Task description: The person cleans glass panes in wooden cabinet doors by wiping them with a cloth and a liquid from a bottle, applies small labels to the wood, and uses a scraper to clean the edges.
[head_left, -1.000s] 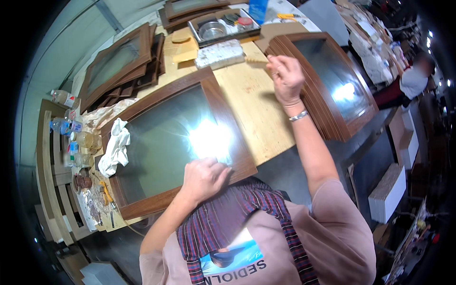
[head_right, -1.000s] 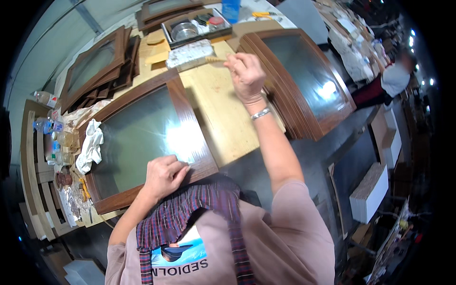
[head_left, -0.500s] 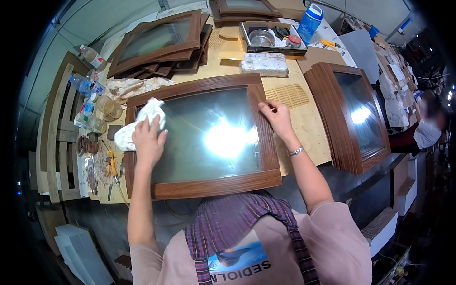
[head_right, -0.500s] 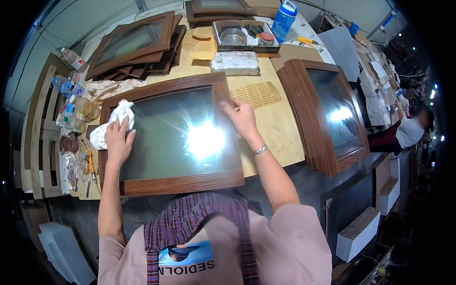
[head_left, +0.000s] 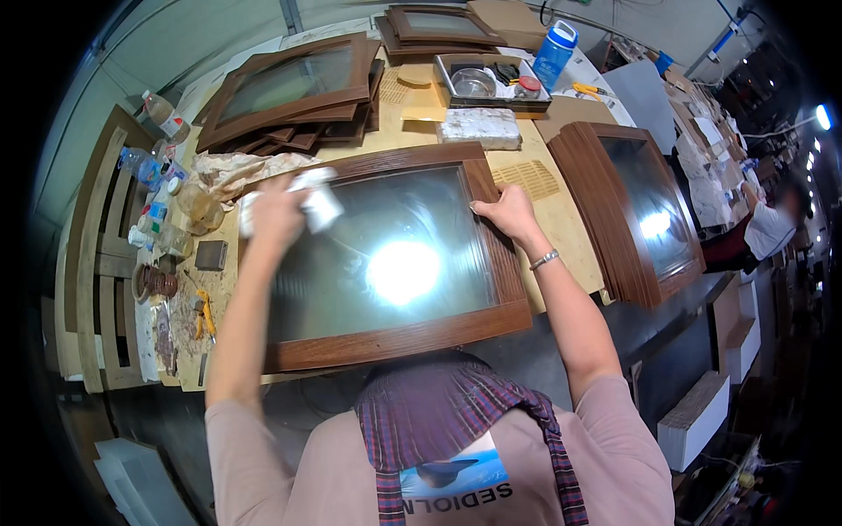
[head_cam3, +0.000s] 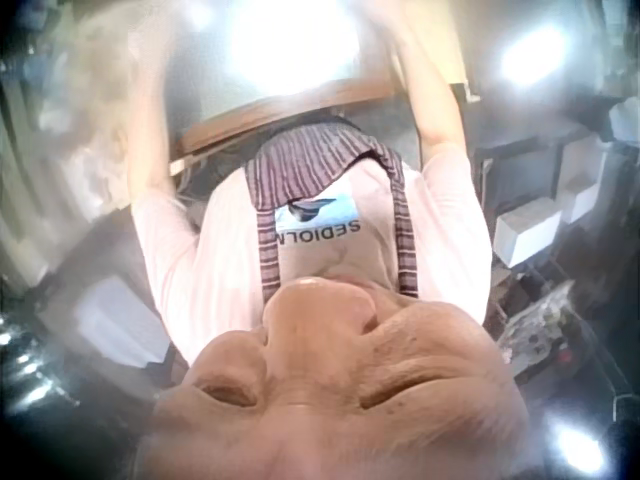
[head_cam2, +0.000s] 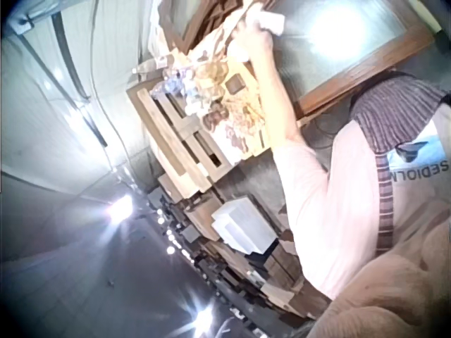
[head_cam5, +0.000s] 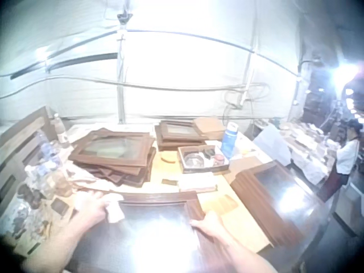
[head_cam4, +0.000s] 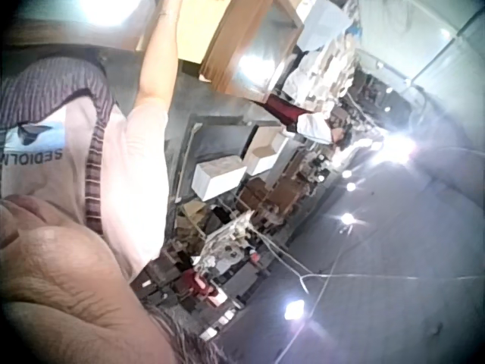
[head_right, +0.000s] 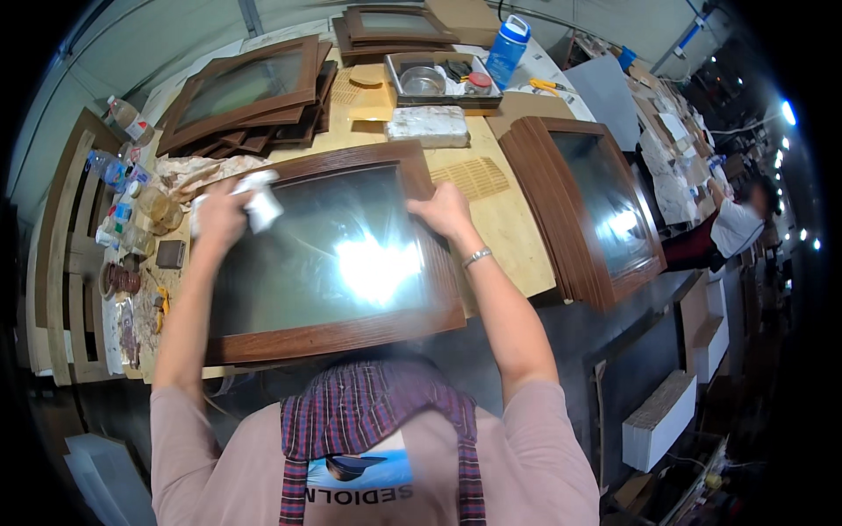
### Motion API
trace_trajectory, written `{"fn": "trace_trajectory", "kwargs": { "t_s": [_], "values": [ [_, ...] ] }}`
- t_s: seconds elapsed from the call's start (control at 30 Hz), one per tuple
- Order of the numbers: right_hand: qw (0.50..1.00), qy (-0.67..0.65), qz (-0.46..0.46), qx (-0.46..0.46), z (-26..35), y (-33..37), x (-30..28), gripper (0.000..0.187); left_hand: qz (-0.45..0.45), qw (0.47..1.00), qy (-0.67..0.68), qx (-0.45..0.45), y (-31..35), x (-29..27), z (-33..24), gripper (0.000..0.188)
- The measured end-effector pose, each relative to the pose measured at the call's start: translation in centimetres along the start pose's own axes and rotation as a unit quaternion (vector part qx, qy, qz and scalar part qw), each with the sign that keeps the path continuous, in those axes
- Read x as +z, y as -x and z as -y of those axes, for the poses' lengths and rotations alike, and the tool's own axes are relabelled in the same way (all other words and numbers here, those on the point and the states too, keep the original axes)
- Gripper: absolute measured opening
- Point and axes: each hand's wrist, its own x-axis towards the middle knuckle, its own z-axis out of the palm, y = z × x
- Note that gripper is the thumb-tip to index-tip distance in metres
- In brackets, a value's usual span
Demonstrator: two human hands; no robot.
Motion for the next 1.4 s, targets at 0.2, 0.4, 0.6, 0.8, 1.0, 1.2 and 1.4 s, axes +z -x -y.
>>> {"fn": "trace_trajectory", "kwargs": {
  "t_s": [0.2, 0.4, 0.6, 0.8, 1.0, 1.2, 1.4],
  "values": [
    [0.997, -0.024, -0.021, 0.068, 1.6, 1.0, -0.3, 0.045, -0.057, 0.967, 0.109, -0.224, 4.6, -4.6, 4.5, 0.027],
    [0.995, -0.024, -0.082, 0.043, 1.5, 0.3, 0.3, 0.040, -0.060, 0.962, 0.245, -0.103, 7.7, -5.9, -5.9, 0.017],
    [0.998, -0.023, -0.049, 0.010, 1.8, 0.8, 0.5, 0.037, -0.108, 0.925, 0.355, 0.086, 10.4, -7.4, -8.0, 0.023],
    [0.999, -0.003, -0.040, -0.003, 1.2, 0.4, 0.8, 0.039, -0.240, 0.847, 0.251, -0.403, 21.7, -3.7, 11.0, 0.017],
    [0.999, -0.044, -0.025, -0.013, 0.3, -0.3, 0.9, 0.033, -0.105, 0.880, 0.087, -0.456, 26.5, 2.9, 15.0, 0.014],
    [0.999, -0.017, -0.041, -0.015, 0.5, 0.3, 0.3, 0.036, 0.015, 0.887, -0.041, -0.459, 22.9, 5.1, 16.0, 0.017],
    [0.996, 0.057, -0.063, 0.036, 2.8, 0.3, 1.1, 0.045, 0.025, 0.898, 0.040, -0.437, 25.9, 7.2, 20.1, 0.019]
  ]
}}
